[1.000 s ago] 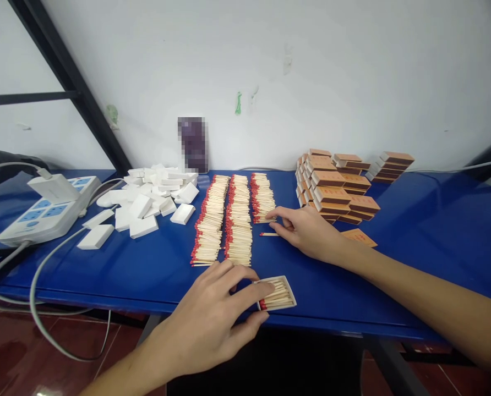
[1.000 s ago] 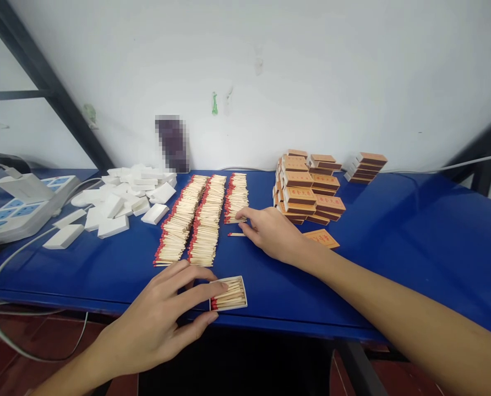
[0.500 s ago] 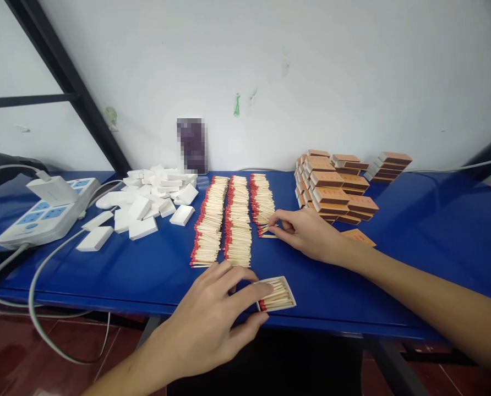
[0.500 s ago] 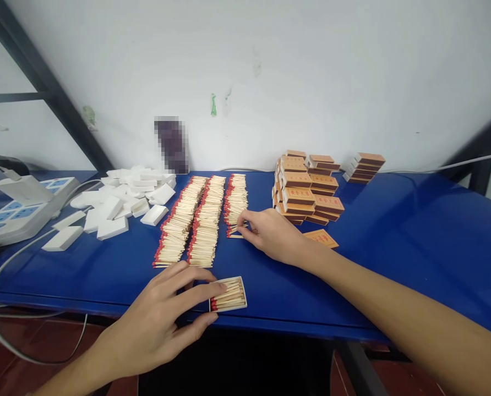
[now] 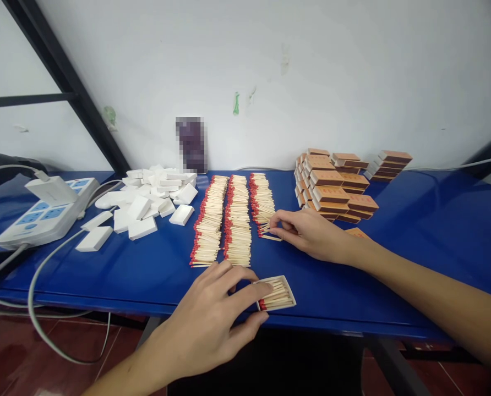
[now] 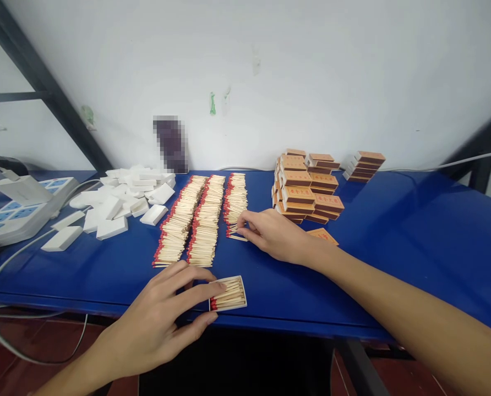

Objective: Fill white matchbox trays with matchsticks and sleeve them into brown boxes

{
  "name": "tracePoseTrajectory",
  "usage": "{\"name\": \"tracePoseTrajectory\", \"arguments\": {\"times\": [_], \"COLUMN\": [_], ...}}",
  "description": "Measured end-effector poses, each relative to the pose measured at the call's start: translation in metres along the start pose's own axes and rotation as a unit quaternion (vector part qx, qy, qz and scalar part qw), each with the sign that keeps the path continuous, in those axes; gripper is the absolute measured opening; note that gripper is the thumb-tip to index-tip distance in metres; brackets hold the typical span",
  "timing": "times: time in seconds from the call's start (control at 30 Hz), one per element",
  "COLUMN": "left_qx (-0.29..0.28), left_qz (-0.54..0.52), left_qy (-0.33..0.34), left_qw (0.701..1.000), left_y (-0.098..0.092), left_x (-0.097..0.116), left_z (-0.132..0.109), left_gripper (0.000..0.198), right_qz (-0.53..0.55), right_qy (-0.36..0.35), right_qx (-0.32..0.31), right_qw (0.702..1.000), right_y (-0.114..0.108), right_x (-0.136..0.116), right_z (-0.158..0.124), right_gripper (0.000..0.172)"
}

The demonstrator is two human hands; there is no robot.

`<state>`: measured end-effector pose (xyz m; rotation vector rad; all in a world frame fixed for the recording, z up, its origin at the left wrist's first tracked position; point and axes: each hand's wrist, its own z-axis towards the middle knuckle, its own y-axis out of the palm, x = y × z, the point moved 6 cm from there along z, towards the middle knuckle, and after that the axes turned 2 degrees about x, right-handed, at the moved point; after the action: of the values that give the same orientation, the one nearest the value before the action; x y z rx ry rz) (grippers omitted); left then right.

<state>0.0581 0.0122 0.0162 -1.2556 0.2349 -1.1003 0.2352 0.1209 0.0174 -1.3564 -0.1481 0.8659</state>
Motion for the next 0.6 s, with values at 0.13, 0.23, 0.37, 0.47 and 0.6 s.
{"name": "tracePoseTrajectory", "arguments": {"times": [0.13,0.23,0.37,0.47,0.6], "left_qx": [-0.002,-0.002,0.004,0.004,0.005], "left_qz": [-0.001,-0.003,-0.002,0.000,0.002], "left_qy": [-0.001,0.000,0.003,0.002,0.005], "left_qw": [1.000,1.000,1.000,1.000,1.000], "left_y": [0.0001,-0.0003,-0.0014,-0.0012,-0.0014], "left_x": [-0.0005,-0.0005,0.0000,-0.0001,0.0001], "left_z": [0.0001,0.0002,0.0004,0.0002,-0.0003], "left_gripper": [0.026,0.026,0.026,0.025,0.026], "right_qz": [-0.007,-0.008,-0.003,0.002,0.009], "right_qy": [-0.005,0.001,0.002,0.006,0.011], "right_qx": [-0.003,-0.009,-0.022,-0.033,-0.045], "right_qw": [1.000,1.000,1.000,0.999,0.999], "right_y": [0.0007,0.0005,0.0003,0.0005,0.0004], "right_x": [-0.0007,-0.0005,0.0000,0.0013,0.0026], "right_z": [0.0009,0.0006,-0.0003,-0.0008,-0.0011], "right_gripper": [0.017,0.019,0.021,0.021,0.024]}}
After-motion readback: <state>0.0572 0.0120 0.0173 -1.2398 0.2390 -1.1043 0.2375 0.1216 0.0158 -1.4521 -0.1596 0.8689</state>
